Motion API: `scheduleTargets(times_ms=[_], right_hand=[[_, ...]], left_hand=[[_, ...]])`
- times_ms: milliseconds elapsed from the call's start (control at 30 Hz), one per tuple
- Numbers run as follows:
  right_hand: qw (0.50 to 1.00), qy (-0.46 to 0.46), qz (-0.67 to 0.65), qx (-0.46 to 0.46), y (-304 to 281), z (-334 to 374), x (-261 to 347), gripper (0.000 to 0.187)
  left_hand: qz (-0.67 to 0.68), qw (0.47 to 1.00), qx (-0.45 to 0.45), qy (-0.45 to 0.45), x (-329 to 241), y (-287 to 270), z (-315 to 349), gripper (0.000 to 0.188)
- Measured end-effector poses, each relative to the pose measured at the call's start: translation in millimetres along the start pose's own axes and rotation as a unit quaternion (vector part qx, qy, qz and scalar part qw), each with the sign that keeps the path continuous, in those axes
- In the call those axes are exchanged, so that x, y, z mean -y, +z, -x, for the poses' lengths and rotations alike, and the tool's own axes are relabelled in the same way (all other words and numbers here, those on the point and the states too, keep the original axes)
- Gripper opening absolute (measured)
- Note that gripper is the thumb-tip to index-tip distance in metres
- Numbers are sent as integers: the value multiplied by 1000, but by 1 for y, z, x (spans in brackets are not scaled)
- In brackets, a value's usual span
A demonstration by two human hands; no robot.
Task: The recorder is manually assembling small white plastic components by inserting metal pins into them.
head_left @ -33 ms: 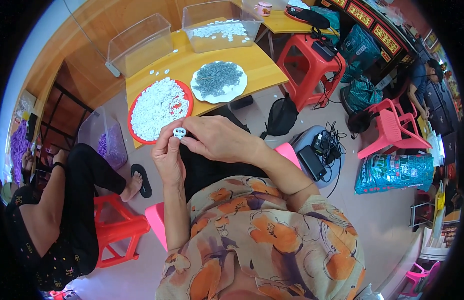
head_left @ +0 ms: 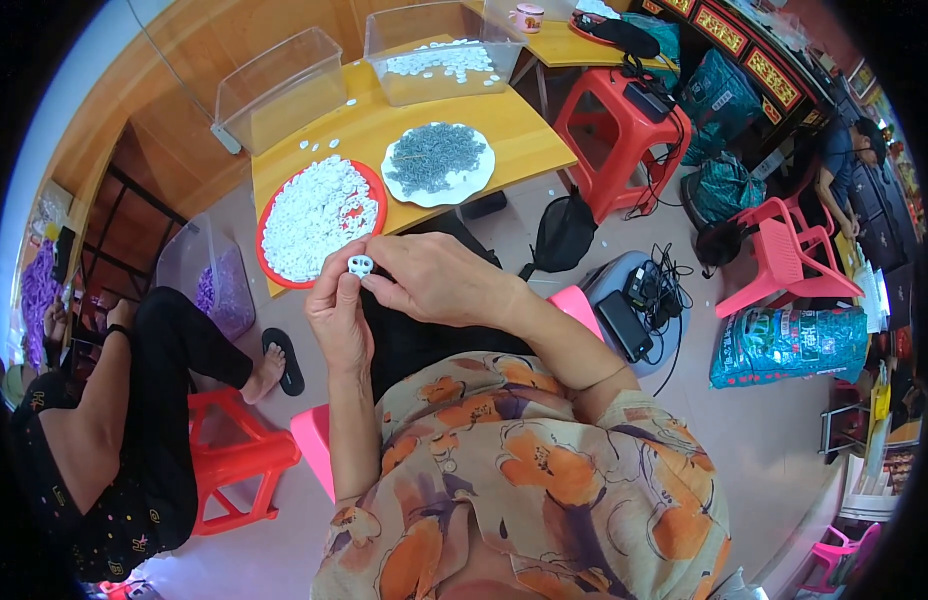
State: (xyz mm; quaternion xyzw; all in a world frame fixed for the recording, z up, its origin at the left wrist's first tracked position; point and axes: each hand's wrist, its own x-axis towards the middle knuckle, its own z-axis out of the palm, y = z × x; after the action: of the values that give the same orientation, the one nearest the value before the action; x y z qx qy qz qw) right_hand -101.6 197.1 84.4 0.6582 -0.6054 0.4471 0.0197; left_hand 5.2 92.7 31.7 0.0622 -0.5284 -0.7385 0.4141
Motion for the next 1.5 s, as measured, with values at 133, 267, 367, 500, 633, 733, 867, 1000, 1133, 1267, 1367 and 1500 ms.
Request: scheduleTargets(times_ms=[133,267,367,500,633,733,867,1000,1133,1267,1367,1500], right_hand=[[999,24,41,-6,9,1,-6,21],[996,-1,67,-61,19,1,-9,20],[994,-18,60,-94,24,2,-9,19],[989,-31,83,-115,30,2,-10,18],[989,-30,87,-115,37,4,-13,18],[990,-27,74,-114,41,5,-14,17],[994,-1,14,-111,43,3,-14,18],[994,37,-44,-98,41,3,-12,17],[984,54,-131,-104,35,1,-15,13],[973,113,-188,-74,29,-2,-12,17],[970,151,-185,-38,27,0,-17,22],[968,126,-33,215,19,5,-34,29]], left_hand=[[40,998,-24,-33,3,7,5,27],[83,995,-54,-27,4,22,11,31],[109,990,-81,-33,4,28,15,33],[128,984,-118,-37,0,39,19,33],[139,981,-129,-39,1,38,20,33],[141,982,-118,-38,4,36,20,33],[129,982,-134,-28,6,34,15,35],[113,984,-138,-19,6,25,9,35],[117,984,-130,-21,4,27,6,34],[100,985,-133,-33,8,24,6,32],[85,986,-144,-21,6,20,3,33],[63,975,-212,-5,-1,3,-7,34]])
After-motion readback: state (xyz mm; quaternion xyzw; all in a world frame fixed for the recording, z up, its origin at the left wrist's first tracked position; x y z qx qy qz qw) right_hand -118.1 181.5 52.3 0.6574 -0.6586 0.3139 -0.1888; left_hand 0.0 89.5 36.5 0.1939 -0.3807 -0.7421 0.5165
